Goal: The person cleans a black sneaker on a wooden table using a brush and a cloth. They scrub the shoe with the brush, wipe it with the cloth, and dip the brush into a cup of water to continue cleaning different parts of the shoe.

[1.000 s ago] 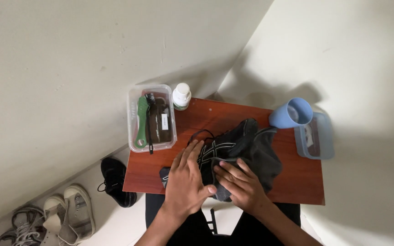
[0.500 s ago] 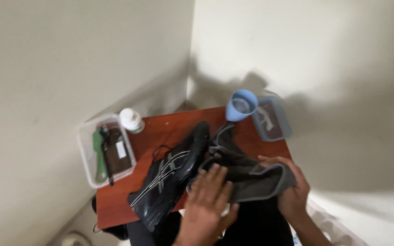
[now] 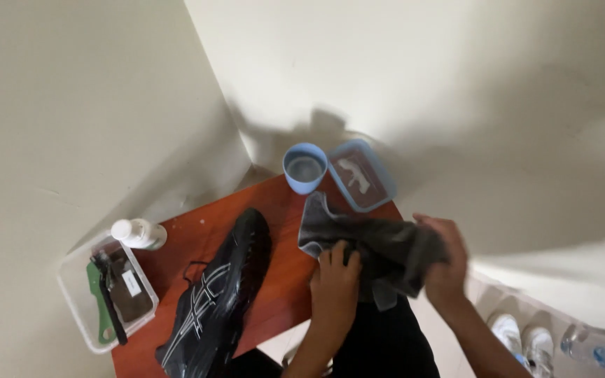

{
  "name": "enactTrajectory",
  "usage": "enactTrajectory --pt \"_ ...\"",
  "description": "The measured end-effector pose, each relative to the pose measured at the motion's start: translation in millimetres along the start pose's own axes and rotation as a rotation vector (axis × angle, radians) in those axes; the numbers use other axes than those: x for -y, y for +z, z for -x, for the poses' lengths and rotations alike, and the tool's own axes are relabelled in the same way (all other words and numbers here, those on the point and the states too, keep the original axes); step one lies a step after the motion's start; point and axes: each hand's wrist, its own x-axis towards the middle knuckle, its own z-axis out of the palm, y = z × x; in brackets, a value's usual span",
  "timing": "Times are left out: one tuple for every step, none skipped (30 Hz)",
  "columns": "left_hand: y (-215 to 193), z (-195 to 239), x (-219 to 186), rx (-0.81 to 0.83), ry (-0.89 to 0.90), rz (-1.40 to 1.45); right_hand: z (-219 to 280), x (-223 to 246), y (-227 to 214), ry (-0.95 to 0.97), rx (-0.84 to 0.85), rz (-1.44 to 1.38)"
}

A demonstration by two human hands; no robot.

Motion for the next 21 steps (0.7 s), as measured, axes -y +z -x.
enactTrajectory --pt "-3.3 0.9 -0.1 0.014 -0.004 0.0 -2.1 3.6 13.3 0.015 0.003 0.0" --pt "-5.7 -4.9 0.8 -0.076 0.007 -0.028 -10.4 5.2 27.7 -0.133 0.249 0.269" --pt "-9.1 -10.5 2.0 -0.167 0.019 -0.056 -18.8 7.7 42.7 -0.278 0.498 0.538" --pt "-10.5 -6.2 5.6 -0.172 0.02 -0.059 -5.1 -11.3 45.9 -0.283 0.495 0.536" --pt "-12.5 -1.3 10.2 -0.115 0.039 -0.06 8.8 -29.7 50.4 -0.431 0.531 0.661" --pt "-15.5 7.7 14.0 -0.052 0.05 -0.059 25.7 -46.5 54.5 -0.578 0.574 0.782" --pt "-25.8 10.2 15.4 -0.051 0.042 -0.061 23.5 -47.8 50.6 -0.581 0.58 0.776" --pt "-36.1 15.3 15.6 -0.07 0.045 -0.06 20.0 -49.3 47.6 -0.492 0.631 0.633" --pt "-47.4 21.4 16.8 -0.089 0.048 -0.059 17.0 -50.0 46.2 -0.399 0.681 0.491" --pt "-59.3 23.6 18.4 -0.099 0.028 -0.065 12.3 -37.9 46.1 -0.415 0.695 0.48" --pt "-72.2 26.1 20.1 -0.176 0.059 -0.031 7.6 -25.1 46.4 -0.376 0.702 0.392" --pt "-85.5 27.1 22.2 -0.257 0.09 0.001 0.5 -12.2 47.4 -0.339 0.708 0.305" --pt "-97.3 28.7 25.4 -0.271 0.071 -0.008 -5.0 3.6 51.8 -0.357 0.723 0.295" --pt "-109.5 32.7 28.6 -0.288 0.069 0.006 -10.2 19.7 57.7 -0.371 0.723 0.257" --pt "-122.1 37.5 32.1 -0.306 0.068 0.02 -14.6 36.4 63.9 -0.383 0.723 0.219" --pt "-136.7 41.9 37.5 -0.324 0.038 0.004 -16.0 51.2 73.8 -0.408 0.747 0.2" --pt "-151.4 46.4 42.8 -0.347 0.04 0.011 -17.2 66.2 83.4 -0.359 0.741 0.175" --pt "-166.1 50.9 48.4 -0.368 0.052 0.022 -17.0 81.8 91.6 -0.305 0.729 0.159" --pt "-177.1 56.6 59.2 -0.384 0.033 0.01 -18.9 95.7 106.1 -0.324 0.746 0.147" --pt "-188.1 64.4 68.4 -0.412 -0.012 0.003 -19.3 110.1 119.7 -0.383 0.71 0.125" --pt "-199.0 72.8 77.3 -0.441 -0.057 -0.005 -19.1 124.7 132.9 -0.439 0.674 0.1"
